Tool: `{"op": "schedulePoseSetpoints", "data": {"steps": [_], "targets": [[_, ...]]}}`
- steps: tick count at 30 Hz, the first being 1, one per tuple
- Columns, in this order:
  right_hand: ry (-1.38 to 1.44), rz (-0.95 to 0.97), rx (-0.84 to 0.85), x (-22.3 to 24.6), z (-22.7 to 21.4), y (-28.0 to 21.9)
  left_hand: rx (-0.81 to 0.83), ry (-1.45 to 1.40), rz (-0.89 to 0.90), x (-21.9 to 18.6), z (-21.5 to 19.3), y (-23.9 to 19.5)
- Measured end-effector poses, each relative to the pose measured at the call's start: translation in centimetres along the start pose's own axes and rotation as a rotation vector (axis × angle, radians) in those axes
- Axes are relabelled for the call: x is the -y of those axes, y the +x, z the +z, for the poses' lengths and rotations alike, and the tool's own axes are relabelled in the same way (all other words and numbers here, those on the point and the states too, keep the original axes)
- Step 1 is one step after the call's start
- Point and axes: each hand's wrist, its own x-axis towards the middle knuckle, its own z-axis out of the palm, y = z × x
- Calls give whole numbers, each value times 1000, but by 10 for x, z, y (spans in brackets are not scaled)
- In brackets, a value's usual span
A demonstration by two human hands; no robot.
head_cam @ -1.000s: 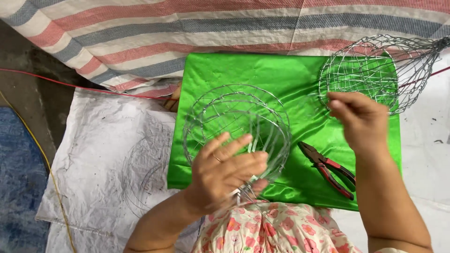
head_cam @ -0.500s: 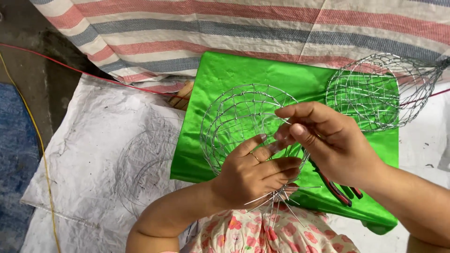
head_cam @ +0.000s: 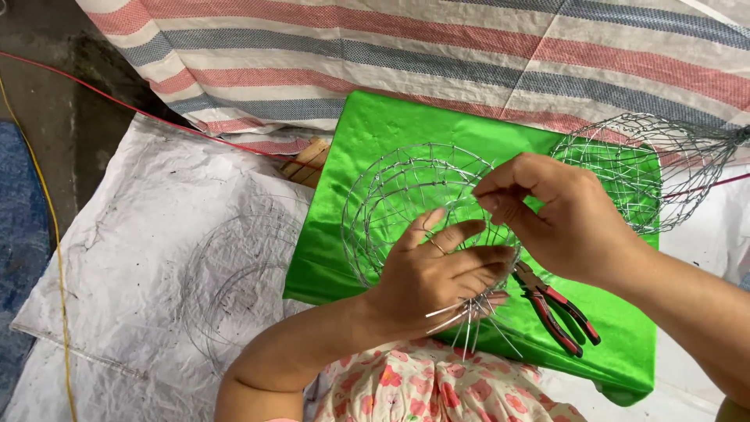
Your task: The person assembles decorative wire mesh frames on a green satin mat on their lap. They twist and tuck loose wire ends at the joint of a spherical wire frame by hand, press the wires flat, rotate the frame to reach different sides, and finally lift and turn the finished frame.
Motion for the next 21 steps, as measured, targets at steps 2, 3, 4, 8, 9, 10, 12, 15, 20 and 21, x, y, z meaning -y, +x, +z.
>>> {"op": "schedulePoseSetpoints", "data": {"steps": [2,3,4,8,9,10,12,15,20,21], "targets": [[-97,-15,47,-4,-4,1,-17,-4,-8,5,-1,0],[-193,-32,96,-6,-6,2,-34,-6,-18,7,-1,1],[-191,-27,93,-9,-6,0,-29,-10,-15,9,-4,5],[-183,-73,56,-15,-7,-5,-22,-135,20,13,-9,16],[-163,-89,28,-15,-8,-5,-28,-135,26,13,-9,18],[-162,-87,22,-23,-8,-8,-24,-136,30,13,-8,18],[41,25,-32,-38,-9,-12,-27,-124,13,13,-8,17],[513,208,-48,-53,-20,-5,-17,-105,13,14,-7,16],[1060,157,283,-69,-18,-5,1,-193,-96,15,-5,16],[1093,119,370,-69,-15,-6,-11,-192,-109,16,-4,15]]}}
